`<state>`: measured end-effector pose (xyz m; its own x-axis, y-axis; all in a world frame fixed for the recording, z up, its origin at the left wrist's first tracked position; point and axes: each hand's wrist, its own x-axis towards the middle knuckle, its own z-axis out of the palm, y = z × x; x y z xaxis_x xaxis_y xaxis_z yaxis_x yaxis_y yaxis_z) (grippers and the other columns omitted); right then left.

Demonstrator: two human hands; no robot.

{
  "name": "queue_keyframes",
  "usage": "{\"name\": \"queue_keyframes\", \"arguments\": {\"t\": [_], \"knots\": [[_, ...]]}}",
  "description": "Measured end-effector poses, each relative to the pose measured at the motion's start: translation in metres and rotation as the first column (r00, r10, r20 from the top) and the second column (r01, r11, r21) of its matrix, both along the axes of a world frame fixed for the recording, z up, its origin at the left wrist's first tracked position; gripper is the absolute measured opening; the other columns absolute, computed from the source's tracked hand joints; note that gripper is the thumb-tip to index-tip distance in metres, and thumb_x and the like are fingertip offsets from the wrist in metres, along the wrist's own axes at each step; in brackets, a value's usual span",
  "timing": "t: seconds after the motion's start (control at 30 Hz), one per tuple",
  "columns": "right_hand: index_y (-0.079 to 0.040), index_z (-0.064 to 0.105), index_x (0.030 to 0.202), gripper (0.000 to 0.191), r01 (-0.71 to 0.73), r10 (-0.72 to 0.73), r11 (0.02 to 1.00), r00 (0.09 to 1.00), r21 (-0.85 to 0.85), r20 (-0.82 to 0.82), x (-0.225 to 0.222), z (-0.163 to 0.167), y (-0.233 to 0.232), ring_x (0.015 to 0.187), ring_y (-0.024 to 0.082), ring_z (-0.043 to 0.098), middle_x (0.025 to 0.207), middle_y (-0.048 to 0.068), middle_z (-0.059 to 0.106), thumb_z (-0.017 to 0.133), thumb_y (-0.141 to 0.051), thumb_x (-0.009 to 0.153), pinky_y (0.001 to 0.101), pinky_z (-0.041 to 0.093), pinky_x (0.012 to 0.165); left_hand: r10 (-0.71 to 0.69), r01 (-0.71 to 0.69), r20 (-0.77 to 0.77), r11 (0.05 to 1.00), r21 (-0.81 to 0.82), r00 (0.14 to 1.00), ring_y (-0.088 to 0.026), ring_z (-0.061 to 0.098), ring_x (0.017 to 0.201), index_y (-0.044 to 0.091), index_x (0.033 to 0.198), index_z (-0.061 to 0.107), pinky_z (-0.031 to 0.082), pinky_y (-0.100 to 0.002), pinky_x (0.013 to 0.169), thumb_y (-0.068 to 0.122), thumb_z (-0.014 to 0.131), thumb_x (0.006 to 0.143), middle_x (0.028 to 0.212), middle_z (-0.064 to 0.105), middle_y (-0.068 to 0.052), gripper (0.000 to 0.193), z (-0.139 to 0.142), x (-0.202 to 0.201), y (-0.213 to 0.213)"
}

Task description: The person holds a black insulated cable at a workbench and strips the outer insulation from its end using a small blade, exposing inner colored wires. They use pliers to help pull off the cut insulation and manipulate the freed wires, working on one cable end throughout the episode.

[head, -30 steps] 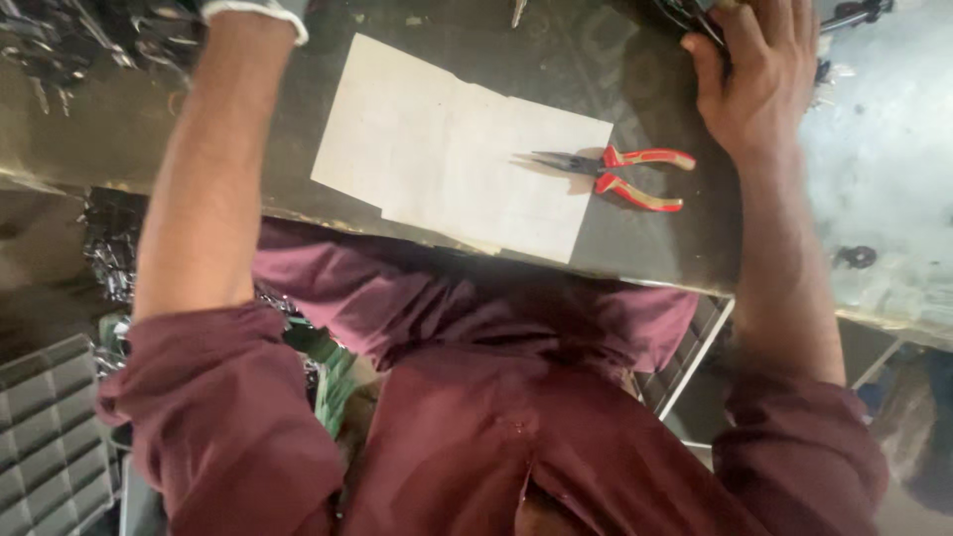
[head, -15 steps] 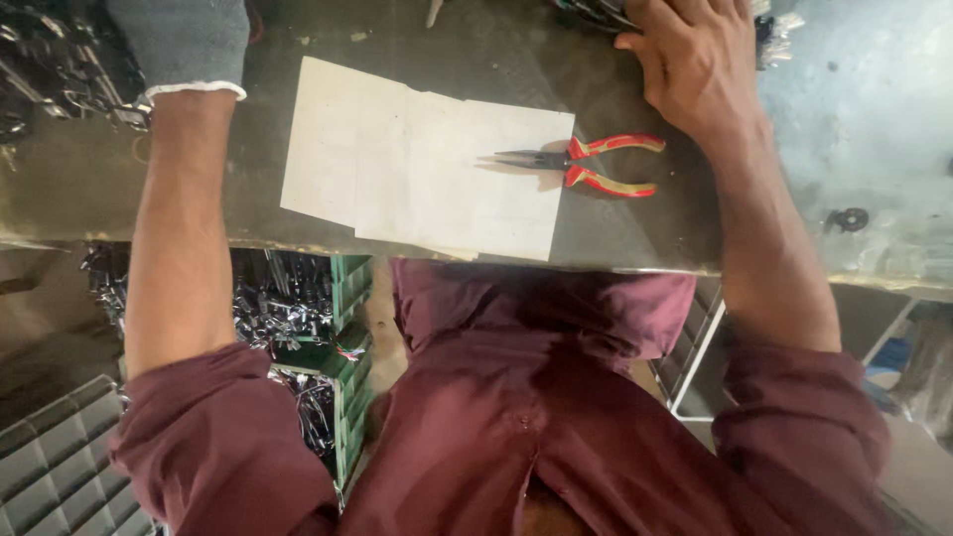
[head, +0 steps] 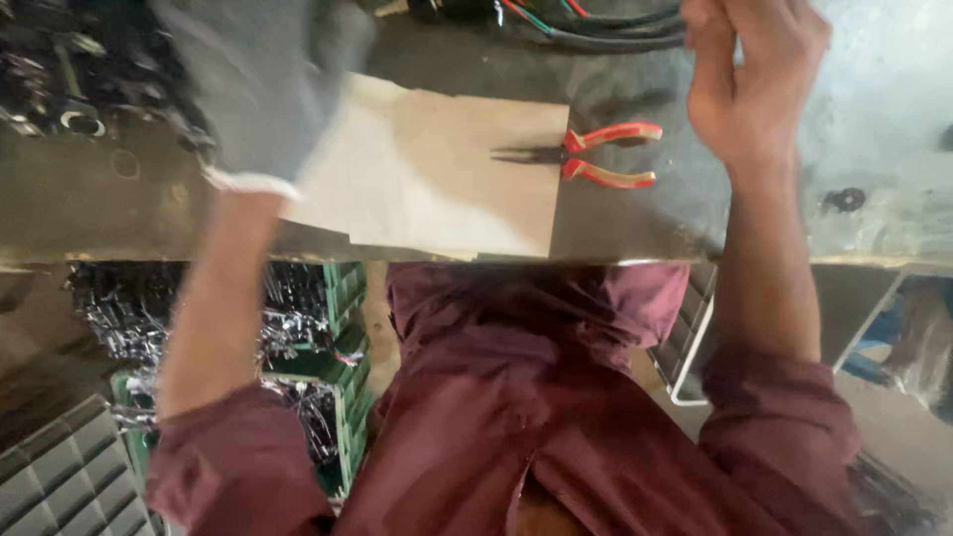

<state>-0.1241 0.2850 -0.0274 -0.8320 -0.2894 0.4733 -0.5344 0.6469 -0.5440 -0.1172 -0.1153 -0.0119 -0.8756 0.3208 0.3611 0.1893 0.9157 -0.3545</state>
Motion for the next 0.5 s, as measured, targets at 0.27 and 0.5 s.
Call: {"name": "queue_keyframes", "arguments": {"t": [0.27, 0.5], "knots": [[0.001, 0.075, 0.106, 0.025, 0.043, -0.043, 0.999, 0.989, -0.004, -0.143, 0.08, 0.059, -0.032, 0.086, 0.033, 0.06, 0.091, 0.018, 0.068, 0.063, 0.01, 0.087, 0.0375, 0.05, 0.068, -0.474, 0.182, -0.04, 0.259, 0.949, 0.88, -0.029, 0.064, 0.112, 0.01, 0.143, 0.057, 0.052, -0.038, 0.1, 0.027, 0.068, 0.112, 0.125, 0.064, -0.011, 0.037, 0.021, 0.079, 0.109], [-0.002, 0.058, 0.128, 0.033, 0.372, 0.087, 0.493, 0.878, -0.786, 0.47, 0.145, -0.006, -0.068, 0.1, 0.017, 0.056, 0.115, 0.007, 0.065, 0.047, -0.029, 0.112, 0.0347, 0.044, 0.092, -0.689, -0.396, 0.119, -0.259, 0.881, 0.715, -0.015, 0.06, 0.086, 0.003, 0.131, 0.064, 0.052, -0.029, 0.08, 0.021, 0.055, 0.112, 0.094, 0.065, -0.008, 0.028, -0.006, 0.17, 0.144]]}}
